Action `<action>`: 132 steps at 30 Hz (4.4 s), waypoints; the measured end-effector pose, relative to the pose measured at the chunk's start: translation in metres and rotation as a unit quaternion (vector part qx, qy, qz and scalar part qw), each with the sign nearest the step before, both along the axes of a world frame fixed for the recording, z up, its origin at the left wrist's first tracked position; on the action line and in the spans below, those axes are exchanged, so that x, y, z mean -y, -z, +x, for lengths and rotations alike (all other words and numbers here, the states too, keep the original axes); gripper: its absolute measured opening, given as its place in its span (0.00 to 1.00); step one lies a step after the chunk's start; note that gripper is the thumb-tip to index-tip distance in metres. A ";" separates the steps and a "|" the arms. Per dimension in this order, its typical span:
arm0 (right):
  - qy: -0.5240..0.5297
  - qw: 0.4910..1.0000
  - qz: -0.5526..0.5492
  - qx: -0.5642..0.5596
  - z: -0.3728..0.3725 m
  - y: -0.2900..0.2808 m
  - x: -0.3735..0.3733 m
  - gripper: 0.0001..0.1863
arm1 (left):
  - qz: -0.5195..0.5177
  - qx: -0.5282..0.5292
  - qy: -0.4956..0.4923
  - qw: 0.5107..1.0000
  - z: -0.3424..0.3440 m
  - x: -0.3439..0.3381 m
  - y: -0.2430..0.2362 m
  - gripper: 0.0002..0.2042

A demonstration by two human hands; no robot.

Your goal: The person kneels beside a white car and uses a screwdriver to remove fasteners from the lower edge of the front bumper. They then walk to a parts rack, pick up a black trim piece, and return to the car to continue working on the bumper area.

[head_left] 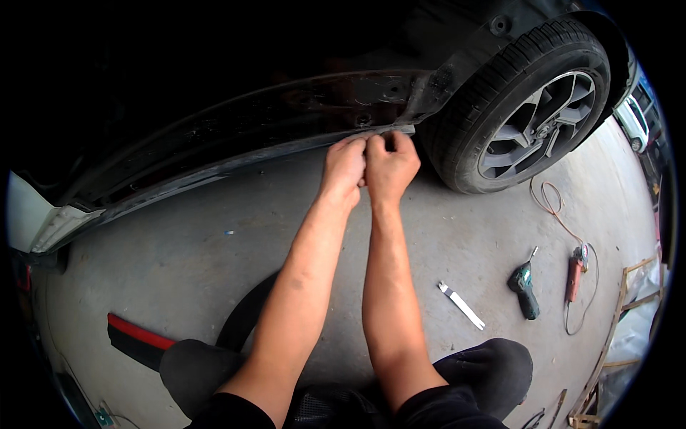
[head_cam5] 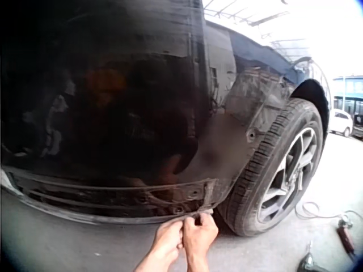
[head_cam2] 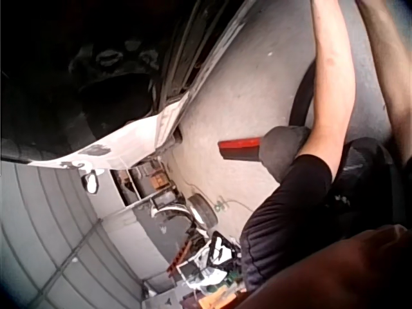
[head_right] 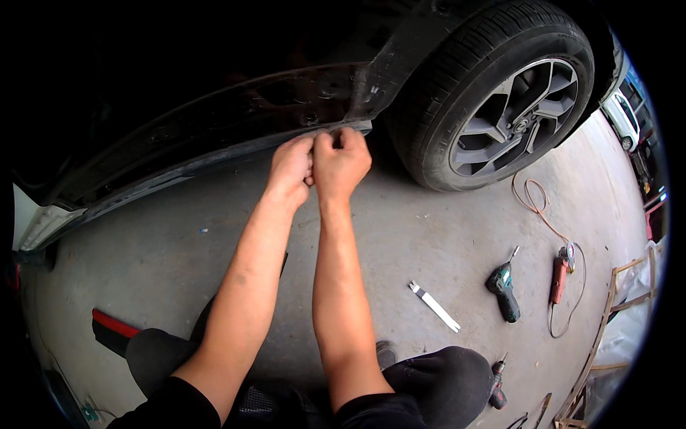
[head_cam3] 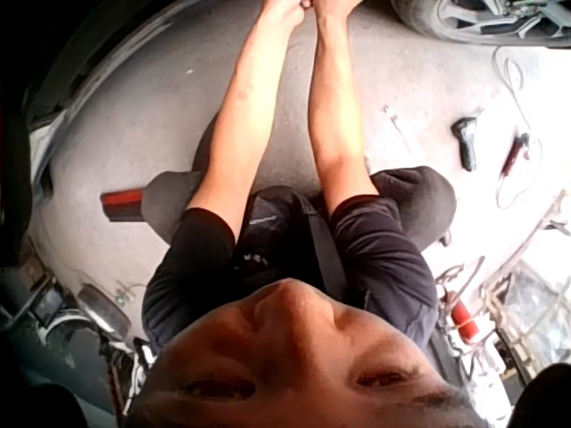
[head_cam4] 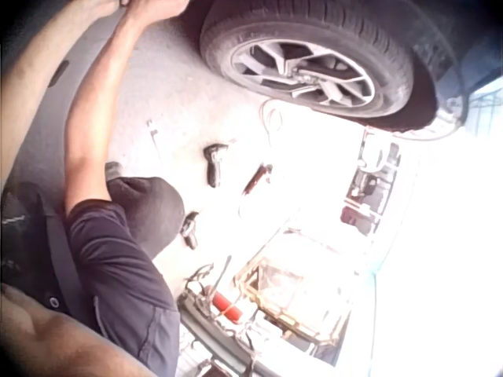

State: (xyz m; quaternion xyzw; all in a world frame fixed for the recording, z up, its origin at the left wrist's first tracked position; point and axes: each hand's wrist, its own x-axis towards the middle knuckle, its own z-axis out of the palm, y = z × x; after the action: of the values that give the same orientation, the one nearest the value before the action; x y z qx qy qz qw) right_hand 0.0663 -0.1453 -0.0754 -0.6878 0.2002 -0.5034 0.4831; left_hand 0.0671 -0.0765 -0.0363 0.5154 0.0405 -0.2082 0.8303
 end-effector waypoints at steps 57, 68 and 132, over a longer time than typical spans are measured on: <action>0.100 0.995 0.017 -0.013 0.011 -0.010 0.001 0.10 | -0.011 0.061 -0.223 0.973 0.001 0.018 0.010 0.09; 0.012 0.996 0.083 0.020 0.011 -0.005 0.000 0.07 | 0.020 0.087 -0.234 0.968 0.007 0.021 0.017 0.11; -0.200 0.858 0.464 0.089 -0.002 -0.017 0.006 0.05 | 0.088 0.097 -0.144 0.981 0.008 0.010 0.011 0.07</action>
State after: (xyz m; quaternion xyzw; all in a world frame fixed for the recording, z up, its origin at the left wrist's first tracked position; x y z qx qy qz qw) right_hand 0.0641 -0.1515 -0.0587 -0.3613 0.2248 -0.3032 0.8527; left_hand 0.0756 -0.0860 -0.0469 0.5931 0.0523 -0.0310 0.8028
